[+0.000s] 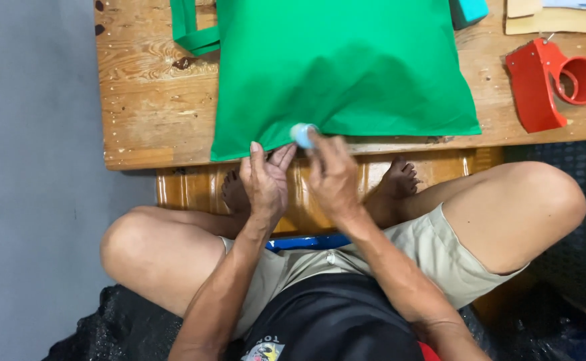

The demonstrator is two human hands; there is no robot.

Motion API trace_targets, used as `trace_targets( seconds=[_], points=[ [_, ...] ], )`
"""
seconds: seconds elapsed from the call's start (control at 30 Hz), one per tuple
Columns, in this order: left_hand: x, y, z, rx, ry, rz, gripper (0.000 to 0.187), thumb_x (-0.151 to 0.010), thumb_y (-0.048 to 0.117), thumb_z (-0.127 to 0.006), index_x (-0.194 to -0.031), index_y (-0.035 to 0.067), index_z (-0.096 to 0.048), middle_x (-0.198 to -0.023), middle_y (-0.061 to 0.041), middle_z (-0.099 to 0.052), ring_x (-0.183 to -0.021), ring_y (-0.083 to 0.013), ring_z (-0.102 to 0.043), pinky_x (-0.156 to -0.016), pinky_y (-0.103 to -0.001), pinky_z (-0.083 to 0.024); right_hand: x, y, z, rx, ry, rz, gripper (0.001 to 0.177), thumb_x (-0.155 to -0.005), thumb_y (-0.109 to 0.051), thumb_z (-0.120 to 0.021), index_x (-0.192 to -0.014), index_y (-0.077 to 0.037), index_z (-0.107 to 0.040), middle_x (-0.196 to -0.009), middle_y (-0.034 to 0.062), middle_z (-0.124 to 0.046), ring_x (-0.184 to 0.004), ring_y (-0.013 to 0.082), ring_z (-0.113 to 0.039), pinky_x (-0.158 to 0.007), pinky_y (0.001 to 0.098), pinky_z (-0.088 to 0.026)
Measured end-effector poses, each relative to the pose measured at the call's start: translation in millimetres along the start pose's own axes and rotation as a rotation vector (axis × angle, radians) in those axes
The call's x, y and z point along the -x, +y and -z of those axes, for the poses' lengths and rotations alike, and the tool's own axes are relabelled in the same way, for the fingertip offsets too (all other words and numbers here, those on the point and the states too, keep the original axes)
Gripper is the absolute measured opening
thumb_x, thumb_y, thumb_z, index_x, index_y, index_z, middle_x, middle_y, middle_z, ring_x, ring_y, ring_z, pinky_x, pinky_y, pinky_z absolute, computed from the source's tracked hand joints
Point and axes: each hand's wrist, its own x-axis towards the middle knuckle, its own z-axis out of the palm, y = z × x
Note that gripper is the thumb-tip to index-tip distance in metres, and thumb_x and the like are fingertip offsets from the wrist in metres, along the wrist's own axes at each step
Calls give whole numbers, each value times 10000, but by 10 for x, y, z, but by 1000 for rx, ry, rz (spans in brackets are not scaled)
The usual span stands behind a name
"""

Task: Sealing a green fabric bag containing a pillow by applying small adhesive stickers along the opening edge.

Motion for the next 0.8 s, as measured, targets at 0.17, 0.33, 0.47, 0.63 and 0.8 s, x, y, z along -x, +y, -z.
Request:
trace_targets(
  seconds=[0.17,0.33,0.47,0.63,0.8],
  points=[
    [87,49,-303,51,19,36,390,-1042,446,-554,-1185,90,-623,-1080,-165,-732,-1065,-399,-715,-1056,-615,-517,-68,212,87,-16,64,-43,300,-971,-62,-656,-1260,-129,-706,-946,89,-628,-889,347,-688,-803,405,-556],
    [52,-114,-535,4,10,165,409,-979,412,-706,-1048,10,-686,-1023,-155,-714,-989,-354,-723,-934,-488,-614,-81,-157,46,-74,38,-59,286,-964,-73,-674,-1234,-157,-721,-924,74,-635,-874,322,-703,-798,394,-574],
    [38,-148,-518,34,-15,231,404,-1015,373,-649,-955,-25,-690,-993,-233,-733,-1033,-394,-707,-992,-553,-543,12,301,134,30,101,-58,286,-947,-43,-668,-1220,-118,-711,-959,106,-630,-907,371,-690,-807,419,-564],
    [-3,-438,-261,-23,-36,178,514,-1032,417,-609,-1022,-87,-709,-1055,-328,-716,-1136,-480,-660,-1048,-637,-481,-49,187,213,6,180,-62,307,-952,16,-648,-1247,-56,-691,-989,162,-637,-943,409,-678,-856,430,-550],
    [-15,-411,-279,-33,49,126,398,-1025,368,-628,-846,21,-706,-826,-177,-762,-863,-333,-776,-898,-534,-608,49,83,112,0,121,-68,290,-932,-36,-679,-1209,-113,-721,-976,83,-655,-942,326,-707,-848,398,-573]
  ],
)
